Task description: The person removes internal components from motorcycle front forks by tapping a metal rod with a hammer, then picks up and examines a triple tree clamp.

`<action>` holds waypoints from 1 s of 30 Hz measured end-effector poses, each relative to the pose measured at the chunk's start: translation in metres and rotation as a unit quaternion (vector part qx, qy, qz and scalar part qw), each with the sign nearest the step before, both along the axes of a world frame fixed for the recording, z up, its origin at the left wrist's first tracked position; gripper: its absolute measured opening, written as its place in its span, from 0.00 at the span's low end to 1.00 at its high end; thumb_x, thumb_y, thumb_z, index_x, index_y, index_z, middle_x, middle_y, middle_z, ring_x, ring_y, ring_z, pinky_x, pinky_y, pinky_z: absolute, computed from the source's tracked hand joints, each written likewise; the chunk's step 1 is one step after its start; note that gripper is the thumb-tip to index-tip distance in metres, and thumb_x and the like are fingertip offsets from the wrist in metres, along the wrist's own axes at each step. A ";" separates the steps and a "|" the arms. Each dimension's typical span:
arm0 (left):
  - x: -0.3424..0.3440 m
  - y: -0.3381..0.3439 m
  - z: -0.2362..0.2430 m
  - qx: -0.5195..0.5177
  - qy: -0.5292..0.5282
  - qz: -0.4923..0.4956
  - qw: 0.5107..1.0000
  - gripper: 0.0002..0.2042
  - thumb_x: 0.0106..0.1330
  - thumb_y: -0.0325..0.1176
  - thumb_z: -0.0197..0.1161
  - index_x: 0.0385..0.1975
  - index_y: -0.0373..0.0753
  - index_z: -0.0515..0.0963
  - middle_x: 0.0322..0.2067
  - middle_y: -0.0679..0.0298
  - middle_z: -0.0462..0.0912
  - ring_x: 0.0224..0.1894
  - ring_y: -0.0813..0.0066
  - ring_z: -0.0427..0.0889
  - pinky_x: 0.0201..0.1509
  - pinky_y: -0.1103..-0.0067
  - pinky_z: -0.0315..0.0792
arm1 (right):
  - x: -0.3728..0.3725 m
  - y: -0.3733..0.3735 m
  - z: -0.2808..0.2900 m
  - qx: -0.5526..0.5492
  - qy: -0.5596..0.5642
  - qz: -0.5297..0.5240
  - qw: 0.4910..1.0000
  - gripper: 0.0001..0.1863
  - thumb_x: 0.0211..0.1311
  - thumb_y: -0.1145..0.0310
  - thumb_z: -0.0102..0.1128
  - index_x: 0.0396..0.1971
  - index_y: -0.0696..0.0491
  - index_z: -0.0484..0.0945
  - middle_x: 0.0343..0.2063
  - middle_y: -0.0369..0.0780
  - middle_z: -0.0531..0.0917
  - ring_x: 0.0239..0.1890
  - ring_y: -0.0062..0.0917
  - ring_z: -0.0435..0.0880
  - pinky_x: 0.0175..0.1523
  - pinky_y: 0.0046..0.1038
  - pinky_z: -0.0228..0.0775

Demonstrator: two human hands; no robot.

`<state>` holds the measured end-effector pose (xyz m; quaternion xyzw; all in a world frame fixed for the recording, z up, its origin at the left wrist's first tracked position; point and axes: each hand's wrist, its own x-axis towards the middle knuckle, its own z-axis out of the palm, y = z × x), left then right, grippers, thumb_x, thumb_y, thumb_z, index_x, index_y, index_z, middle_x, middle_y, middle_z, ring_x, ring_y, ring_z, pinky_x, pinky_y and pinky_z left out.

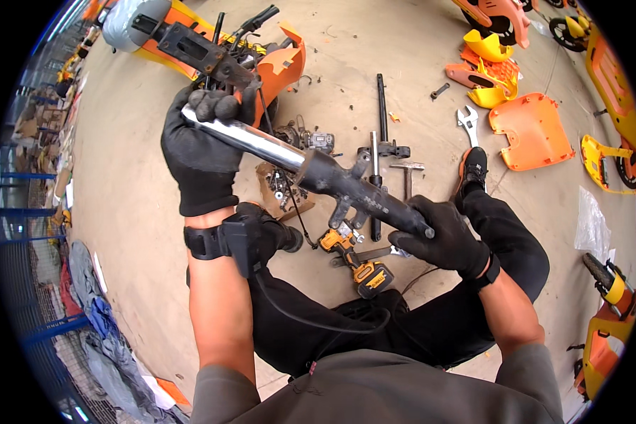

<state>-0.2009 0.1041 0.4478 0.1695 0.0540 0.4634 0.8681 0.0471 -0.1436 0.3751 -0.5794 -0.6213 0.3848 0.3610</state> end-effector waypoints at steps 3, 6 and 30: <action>0.004 -0.006 -0.002 0.029 -0.022 -0.035 0.999 0.17 0.74 0.32 0.44 0.18 0.44 0.58 0.17 0.71 0.60 0.22 0.74 0.61 0.58 0.66 0.68 | -0.009 -0.007 0.000 0.015 0.003 -0.023 1.000 0.20 0.54 0.62 0.75 0.38 0.57 0.75 0.20 0.45 0.78 0.21 0.38 0.80 0.29 0.33 0.69; 0.008 -0.008 -0.003 0.035 0.000 -0.001 0.999 0.17 0.75 0.34 0.42 0.19 0.46 0.59 0.16 0.72 0.59 0.18 0.77 0.59 0.55 0.68 0.69 | -0.012 -0.008 0.002 -0.012 0.015 -0.022 1.000 0.19 0.55 0.63 0.75 0.37 0.57 0.75 0.19 0.46 0.77 0.20 0.38 0.79 0.28 0.33 0.68; -0.012 0.015 0.009 -0.024 0.069 0.056 0.996 0.18 0.73 0.33 0.52 0.18 0.44 0.59 0.16 0.72 0.59 0.18 0.77 0.58 0.34 0.78 0.69 | -0.006 0.006 0.010 -0.207 0.195 0.000 0.959 0.21 0.59 0.63 0.70 0.49 0.57 0.76 0.28 0.33 0.79 0.28 0.17 0.77 0.33 0.23 0.70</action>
